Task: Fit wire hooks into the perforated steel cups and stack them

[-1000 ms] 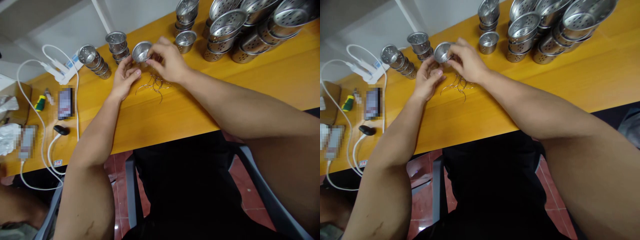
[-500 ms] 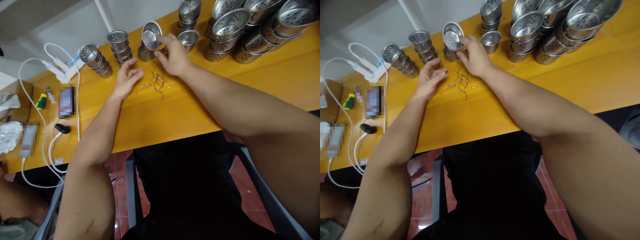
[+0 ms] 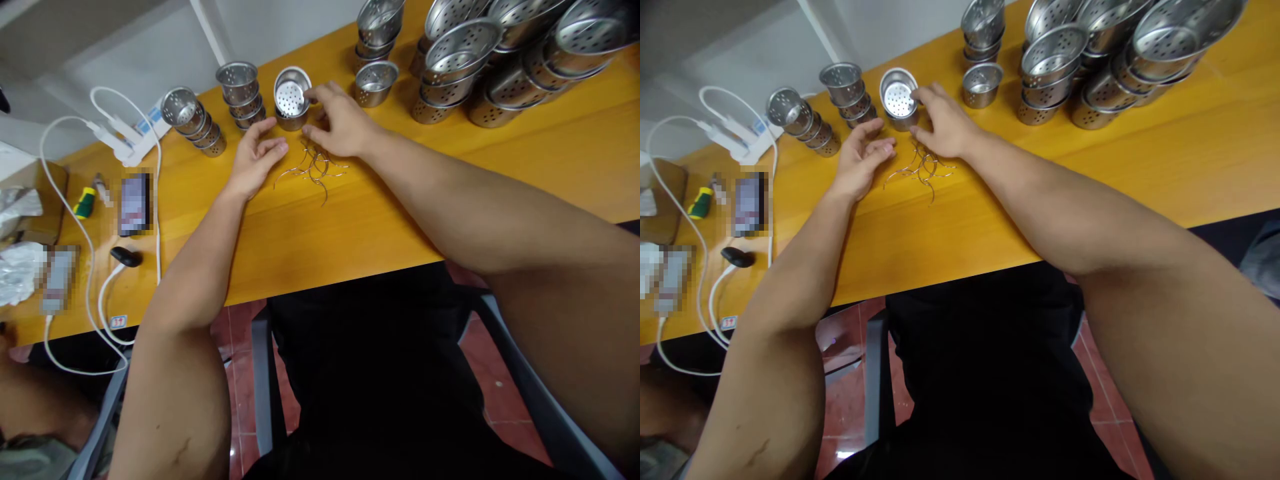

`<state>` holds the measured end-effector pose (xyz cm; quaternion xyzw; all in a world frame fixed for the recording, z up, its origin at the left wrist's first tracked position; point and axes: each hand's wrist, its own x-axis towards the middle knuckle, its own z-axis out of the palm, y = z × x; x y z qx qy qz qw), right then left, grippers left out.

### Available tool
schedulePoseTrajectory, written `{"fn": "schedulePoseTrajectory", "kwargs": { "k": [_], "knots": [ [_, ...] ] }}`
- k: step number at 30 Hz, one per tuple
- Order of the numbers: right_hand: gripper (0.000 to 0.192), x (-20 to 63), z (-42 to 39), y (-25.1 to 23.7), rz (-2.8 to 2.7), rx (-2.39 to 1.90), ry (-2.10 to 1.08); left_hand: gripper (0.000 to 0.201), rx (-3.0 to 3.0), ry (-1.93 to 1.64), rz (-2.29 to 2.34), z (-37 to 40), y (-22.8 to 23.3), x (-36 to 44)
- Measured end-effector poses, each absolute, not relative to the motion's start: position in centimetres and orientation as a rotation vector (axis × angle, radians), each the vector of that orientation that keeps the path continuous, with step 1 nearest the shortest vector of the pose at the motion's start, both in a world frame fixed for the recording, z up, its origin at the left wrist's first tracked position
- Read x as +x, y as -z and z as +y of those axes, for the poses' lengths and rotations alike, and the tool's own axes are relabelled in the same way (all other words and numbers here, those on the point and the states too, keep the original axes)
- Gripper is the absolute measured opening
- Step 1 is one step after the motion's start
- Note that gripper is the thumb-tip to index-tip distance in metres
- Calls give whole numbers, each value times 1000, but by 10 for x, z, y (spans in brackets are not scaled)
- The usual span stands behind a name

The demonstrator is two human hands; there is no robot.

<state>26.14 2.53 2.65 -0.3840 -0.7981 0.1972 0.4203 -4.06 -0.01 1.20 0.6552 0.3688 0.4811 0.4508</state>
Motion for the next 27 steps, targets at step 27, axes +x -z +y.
{"fn": "schedulePoseTrajectory", "kwargs": {
  "k": [27],
  "knots": [
    [41, 246, -3, -65, -2271, -895, -298, 106, 1853, -1044, 814, 10, 3, -47]
  ]
}}
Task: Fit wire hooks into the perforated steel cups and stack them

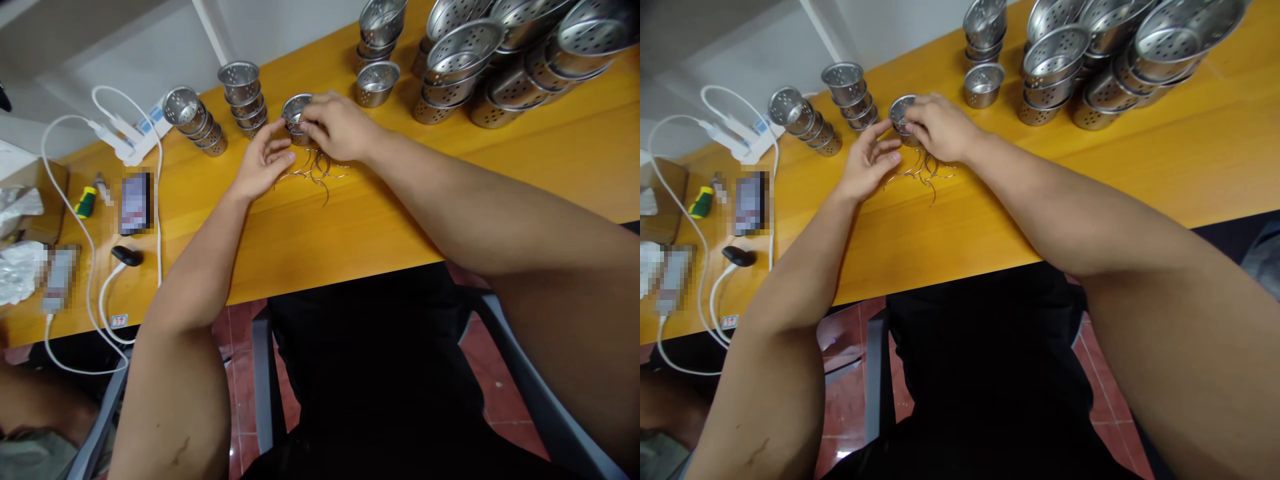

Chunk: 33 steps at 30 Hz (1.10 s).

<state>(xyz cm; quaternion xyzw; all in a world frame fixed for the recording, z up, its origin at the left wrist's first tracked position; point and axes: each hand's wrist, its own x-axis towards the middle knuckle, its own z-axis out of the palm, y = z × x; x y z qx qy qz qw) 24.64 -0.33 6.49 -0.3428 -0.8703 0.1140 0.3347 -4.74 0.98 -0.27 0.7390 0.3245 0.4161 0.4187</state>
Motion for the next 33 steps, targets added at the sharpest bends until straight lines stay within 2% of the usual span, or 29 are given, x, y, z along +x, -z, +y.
{"fn": "schedulePoseTrajectory", "kwargs": {
  "k": [6, 10, 13, 16, 21, 22, 25, 26, 30, 33],
  "knots": [
    [39, 242, -6, -65, -2310, -1028, -251, 114, 1918, -1019, 799, 19, 15, -52],
    [51, 241, -24, -74, -2195, -1169, -304, 110, 1970, -988, 808, 23, 19, -55],
    [70, 248, -45, -95, -2065, -1257, -360, 109, 2001, -984, 804, 24, 21, -56],
    [68, 260, -57, -114, -1932, -1480, -274, 109, 1996, -978, 803, 21, 18, -55],
    [91, 279, -42, -109, -1819, -1835, -250, 96, 1860, -981, 840, 4, 0, -47],
    [84, 282, -37, -106, -1837, -1878, -261, 93, 1828, -991, 850, 0, -4, -45],
    [36, 284, -30, -105, -1869, -1907, -264, 94, 1761, -1019, 890, -9, -14, -41],
    [27, 284, -31, -108, -1851, -1885, -228, 95, 1751, -1022, 907, -10, -16, -40],
    [33, 284, -48, -128, -1819, -1554, -55, 95, 1747, -1058, 942, -16, -22, -36],
    [31, 278, -63, -130, -1967, -1175, -108, 86, 1663, -1126, 945, -22, -31, -31]
  ]
}}
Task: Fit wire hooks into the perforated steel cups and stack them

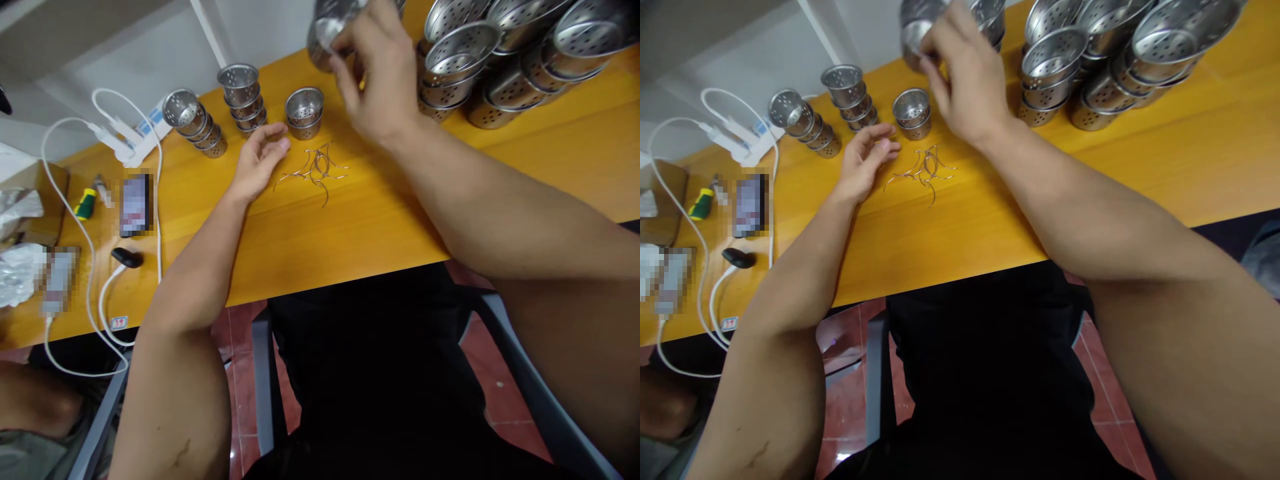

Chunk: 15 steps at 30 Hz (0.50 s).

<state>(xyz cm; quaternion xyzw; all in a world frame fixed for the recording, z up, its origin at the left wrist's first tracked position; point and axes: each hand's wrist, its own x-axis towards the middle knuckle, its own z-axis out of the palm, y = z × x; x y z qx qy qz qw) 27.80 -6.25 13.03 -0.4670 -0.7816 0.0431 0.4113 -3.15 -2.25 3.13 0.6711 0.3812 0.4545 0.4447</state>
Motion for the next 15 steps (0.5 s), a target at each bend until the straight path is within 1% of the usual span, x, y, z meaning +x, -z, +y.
{"fn": "schedulePoseTrajectory", "kwargs": {
  "k": [2, 4, 7, 10, 12, 15],
  "knots": [
    [31, 266, -69, -121, -2100, -956, -184, 83, 1560, -1135, 934, -27, -39, -29],
    [28, 249, -72, -107, -2174, -805, -306, 84, 1487, -1126, 913, -31, -46, -26],
    [25, 225, -73, -87, -2187, -669, -506, 86, 1474, -1134, 930, -33, -52, -24],
    [22, 215, -72, -79, -2190, -659, -638, 85, 1478, -1153, 984, -33, -52, -21],
    [26, 217, -70, -78, -2188, -700, -646, 91, 1454, -1180, 1001, -34, -51, -18],
    [41, 221, -67, -75, -2168, -741, -636, 100, 1408, -1226, 1005, -37, -50, -12]
  ]
}}
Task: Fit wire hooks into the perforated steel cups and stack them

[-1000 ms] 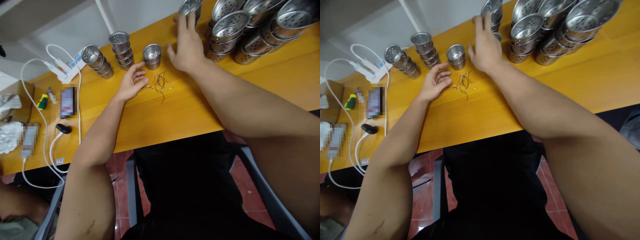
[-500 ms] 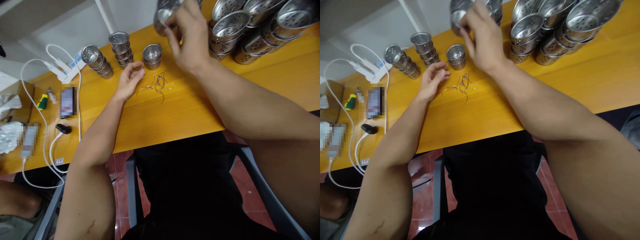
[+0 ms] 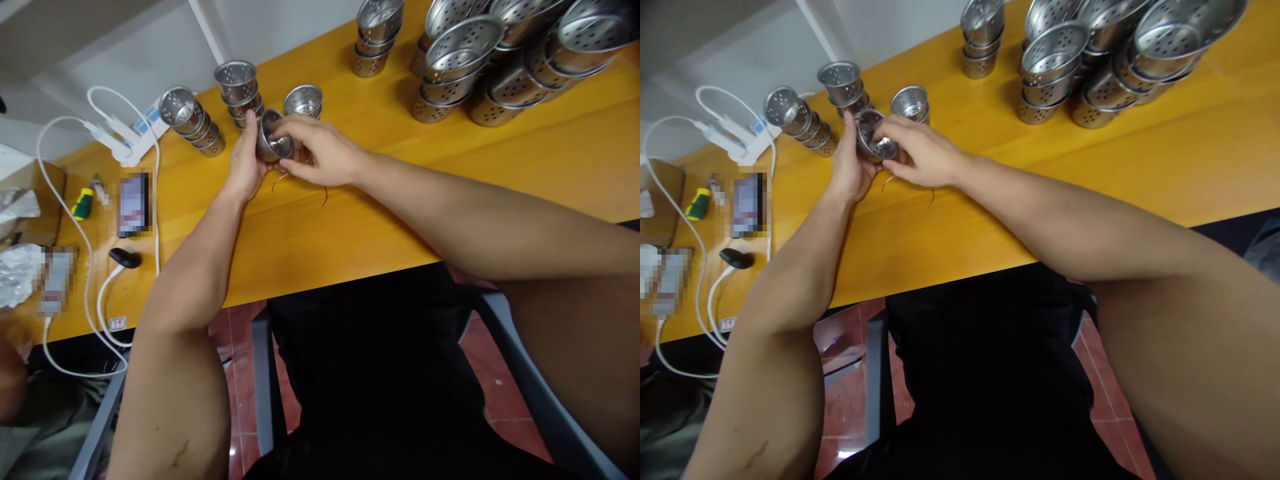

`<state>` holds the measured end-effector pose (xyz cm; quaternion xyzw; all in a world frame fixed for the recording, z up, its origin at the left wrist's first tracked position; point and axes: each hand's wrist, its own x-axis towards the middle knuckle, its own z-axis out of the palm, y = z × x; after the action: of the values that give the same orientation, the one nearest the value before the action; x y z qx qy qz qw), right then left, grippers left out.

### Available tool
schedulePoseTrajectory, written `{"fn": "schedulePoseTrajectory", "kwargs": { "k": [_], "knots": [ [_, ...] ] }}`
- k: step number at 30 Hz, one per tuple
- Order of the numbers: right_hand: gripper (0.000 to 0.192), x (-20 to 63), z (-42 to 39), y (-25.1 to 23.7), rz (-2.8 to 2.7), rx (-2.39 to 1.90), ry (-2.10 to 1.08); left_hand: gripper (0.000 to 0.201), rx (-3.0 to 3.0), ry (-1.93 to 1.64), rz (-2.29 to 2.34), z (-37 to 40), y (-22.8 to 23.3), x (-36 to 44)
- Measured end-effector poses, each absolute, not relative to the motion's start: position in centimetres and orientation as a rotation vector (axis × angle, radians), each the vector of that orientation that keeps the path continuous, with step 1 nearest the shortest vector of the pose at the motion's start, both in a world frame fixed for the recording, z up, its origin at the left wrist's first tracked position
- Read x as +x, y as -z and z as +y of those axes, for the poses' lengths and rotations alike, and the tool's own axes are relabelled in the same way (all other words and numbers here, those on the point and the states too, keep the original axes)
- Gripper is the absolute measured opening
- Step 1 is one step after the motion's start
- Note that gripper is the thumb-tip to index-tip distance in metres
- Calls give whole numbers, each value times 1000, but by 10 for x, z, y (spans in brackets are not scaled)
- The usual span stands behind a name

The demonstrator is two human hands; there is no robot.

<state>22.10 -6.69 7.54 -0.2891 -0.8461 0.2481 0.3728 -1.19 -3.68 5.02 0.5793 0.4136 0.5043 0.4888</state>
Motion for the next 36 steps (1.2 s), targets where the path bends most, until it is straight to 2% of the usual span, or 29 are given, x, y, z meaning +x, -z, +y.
{"fn": "schedulePoseTrajectory", "kwargs": {
  "k": [4, 12, 15, 19, 23, 26, 36],
  "knots": [
    [54, 220, -64, -67, -2121, -725, -734, 99, 1413, -1249, 1009, -42, -52, -7],
    [37, 219, -59, -62, -2224, -692, -678, 79, 1489, -1196, 1026, -51, -59, -4],
    [36, 219, -59, -61, -2226, -691, -707, 80, 1488, -1221, 980, -51, -57, -4],
    [49, 219, -56, -59, -2145, -685, -762, 92, 1477, -1202, 987, -48, -53, -6],
    [76, 217, -54, -62, -2050, -673, -902, 90, 1493, -1185, 995, -46, -51, -9],
    [88, 216, -53, -64, -2025, -665, -980, 85, 1515, -1214, 976, -46, -49, -10],
    [78, 211, -42, -65, -1997, -689, -1016, 91, 1482, -1215, 1003, -39, -49, -18]
  ]
}}
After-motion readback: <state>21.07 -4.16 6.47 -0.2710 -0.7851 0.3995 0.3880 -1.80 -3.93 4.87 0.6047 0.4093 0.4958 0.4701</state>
